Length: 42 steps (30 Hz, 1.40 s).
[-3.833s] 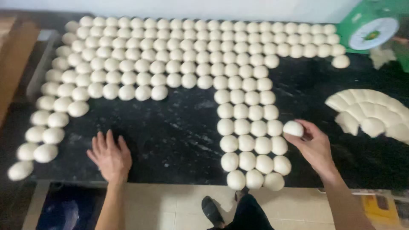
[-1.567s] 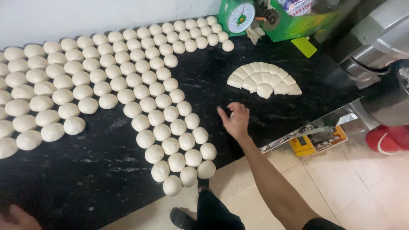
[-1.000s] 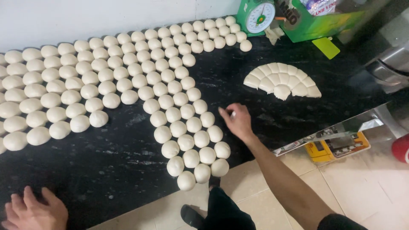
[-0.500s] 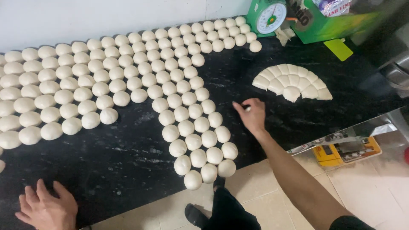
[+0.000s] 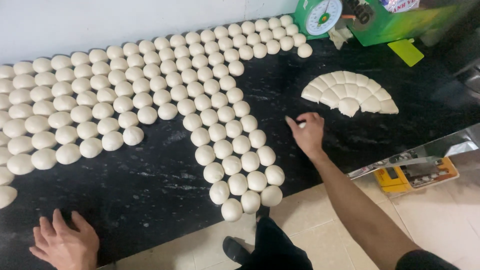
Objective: Rolling small pieces of dough into balls and arranging them in a grid on a countertop
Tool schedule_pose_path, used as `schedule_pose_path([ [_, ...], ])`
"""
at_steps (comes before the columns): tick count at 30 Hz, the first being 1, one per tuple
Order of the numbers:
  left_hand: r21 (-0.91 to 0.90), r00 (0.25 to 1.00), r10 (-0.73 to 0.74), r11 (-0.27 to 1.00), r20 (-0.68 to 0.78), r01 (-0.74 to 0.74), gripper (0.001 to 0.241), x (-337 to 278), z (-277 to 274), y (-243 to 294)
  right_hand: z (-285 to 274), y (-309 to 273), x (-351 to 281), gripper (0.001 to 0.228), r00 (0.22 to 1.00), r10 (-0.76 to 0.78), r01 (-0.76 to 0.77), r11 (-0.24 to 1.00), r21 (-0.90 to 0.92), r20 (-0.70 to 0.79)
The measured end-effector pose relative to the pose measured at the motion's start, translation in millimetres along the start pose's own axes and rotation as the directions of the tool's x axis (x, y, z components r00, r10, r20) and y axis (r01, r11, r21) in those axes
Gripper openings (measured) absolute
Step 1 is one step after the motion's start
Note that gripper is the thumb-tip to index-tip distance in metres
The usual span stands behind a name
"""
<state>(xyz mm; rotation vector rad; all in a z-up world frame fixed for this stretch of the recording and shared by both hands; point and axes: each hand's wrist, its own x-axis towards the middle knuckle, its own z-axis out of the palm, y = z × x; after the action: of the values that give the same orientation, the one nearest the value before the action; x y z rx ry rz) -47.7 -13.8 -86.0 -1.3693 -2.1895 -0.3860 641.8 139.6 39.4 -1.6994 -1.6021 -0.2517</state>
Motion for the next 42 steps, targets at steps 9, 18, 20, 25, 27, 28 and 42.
schedule_pose_path([
  [9, 0.05, 0.993, 0.089, 0.995, -0.078, -0.085, 0.036, -7.5, 4.2, -6.3, -61.0, -26.1, -75.6, 0.022, 0.937, -0.237, 0.179, 0.957, 0.229, 0.257],
  [18, -0.052, 0.995, 0.079, 0.995, -0.059, -0.082, 0.036, -0.8, -13.4, 1.8, 5.8, -24.0, -2.5, 0.029, 0.997, 0.02, -0.023, 0.999, 0.034, 0.078],
  [20, -0.035, 0.995, 0.081, 0.996, -0.063, -0.083, 0.033, -0.7, -14.1, 2.7, -11.7, -41.6, -18.3, 0.028, 0.993, -0.005, -0.008, 0.994, 0.11, 0.119],
  [25, -0.076, 0.996, 0.056, 0.995, -0.066, -0.061, 0.034, 1.4, -13.4, 4.7, -66.2, -22.7, -63.1, 0.021, 0.926, -0.248, 0.193, 0.96, 0.204, 0.287],
  [27, -0.059, 1.0, 0.013, 0.998, -0.003, -0.013, 0.036, 1.0, -13.6, 7.0, -60.6, 8.9, -42.5, 0.02, 0.947, -0.183, 0.15, 0.979, 0.14, 0.266],
  [28, -0.049, 1.0, -0.004, 0.999, 0.015, 0.005, 0.037, 2.3, -16.0, 6.9, -48.4, 20.2, -27.2, 0.02, 0.964, -0.124, 0.107, 0.991, 0.084, 0.237],
  [42, -0.262, 0.971, -0.148, 0.945, 0.188, 0.194, 0.045, 41.6, -98.0, 55.7, -63.8, -14.9, -25.2, 0.058, 0.899, 0.128, -0.238, 0.945, 0.224, 0.418],
])
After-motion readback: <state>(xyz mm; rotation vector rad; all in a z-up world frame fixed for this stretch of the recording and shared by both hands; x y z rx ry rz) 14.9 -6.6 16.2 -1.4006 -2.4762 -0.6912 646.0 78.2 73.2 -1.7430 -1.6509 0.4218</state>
